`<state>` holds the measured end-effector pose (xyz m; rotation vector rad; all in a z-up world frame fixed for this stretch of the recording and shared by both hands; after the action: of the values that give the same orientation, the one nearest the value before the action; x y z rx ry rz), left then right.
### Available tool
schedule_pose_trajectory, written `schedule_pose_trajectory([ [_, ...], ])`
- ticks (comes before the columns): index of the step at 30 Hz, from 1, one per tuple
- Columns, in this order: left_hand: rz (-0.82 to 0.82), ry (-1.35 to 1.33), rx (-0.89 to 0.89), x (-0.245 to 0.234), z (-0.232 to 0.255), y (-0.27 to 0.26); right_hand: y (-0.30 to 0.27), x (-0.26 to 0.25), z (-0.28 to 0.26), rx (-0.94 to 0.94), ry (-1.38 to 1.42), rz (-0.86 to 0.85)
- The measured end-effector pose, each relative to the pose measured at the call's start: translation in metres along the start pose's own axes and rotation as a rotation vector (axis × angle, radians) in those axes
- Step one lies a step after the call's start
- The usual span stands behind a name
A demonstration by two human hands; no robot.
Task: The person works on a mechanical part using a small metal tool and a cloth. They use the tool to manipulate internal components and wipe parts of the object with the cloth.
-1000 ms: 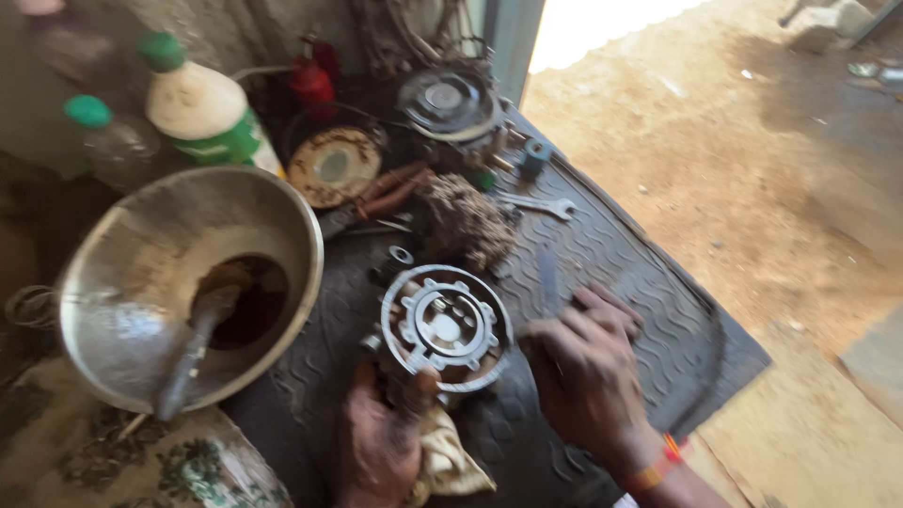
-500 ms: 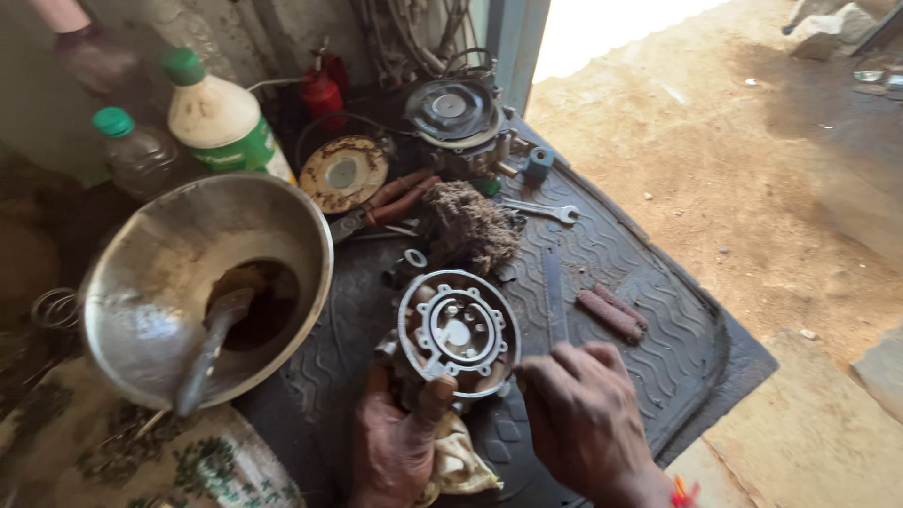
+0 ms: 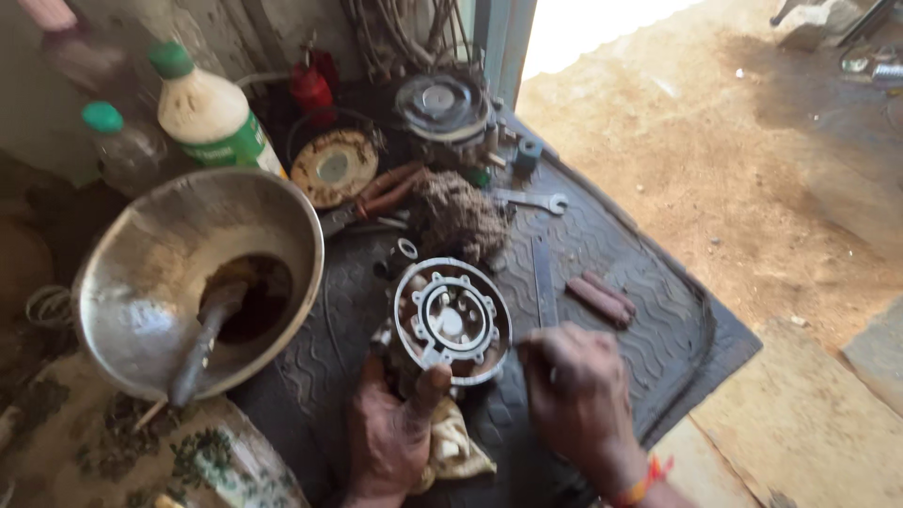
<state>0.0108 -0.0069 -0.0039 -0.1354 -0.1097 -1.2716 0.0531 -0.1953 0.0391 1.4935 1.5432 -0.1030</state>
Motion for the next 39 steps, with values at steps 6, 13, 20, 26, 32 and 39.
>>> schedule_pose_trajectory([
  [6, 0.009, 0.157, 0.089, -0.003, 0.006, -0.004, 0.003, -0.001, -0.009, 0.01, -0.026, -0.015],
  [13, 0.016, 0.122, 0.109, -0.004, 0.009, 0.003, 0.009, -0.002, -0.018, -0.104, -0.026, -0.016],
  [20, 0.044, 0.072, 0.067, 0.002, 0.014, 0.002, 0.006, -0.004, -0.015, -0.068, -0.002, -0.03],
  [26, 0.051, 0.276, 0.05, -0.013, -0.018, -0.001, -0.002, 0.001, 0.013, 0.481, 0.23, -0.012],
  [32, -0.273, -0.061, -0.362, -0.069, -0.046, 0.002, -0.019, 0.014, 0.05, 0.816, 0.61, -0.102],
  [39, -0.347, -0.062, -0.37, -0.052, -0.005, 0.016, -0.012, 0.011, 0.045, 1.045, 0.855, -0.078],
])
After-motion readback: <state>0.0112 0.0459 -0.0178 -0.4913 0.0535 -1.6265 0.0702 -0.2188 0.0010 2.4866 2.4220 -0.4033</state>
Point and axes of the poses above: each hand's wrist, its own y-axis towards the middle knuckle, its own x-axis out of the palm, z = x × y, the point moved 1 cm from there along y, towards the middle knuckle, and after that the axes turned 5 degrees about y, right-handed, at the moved point
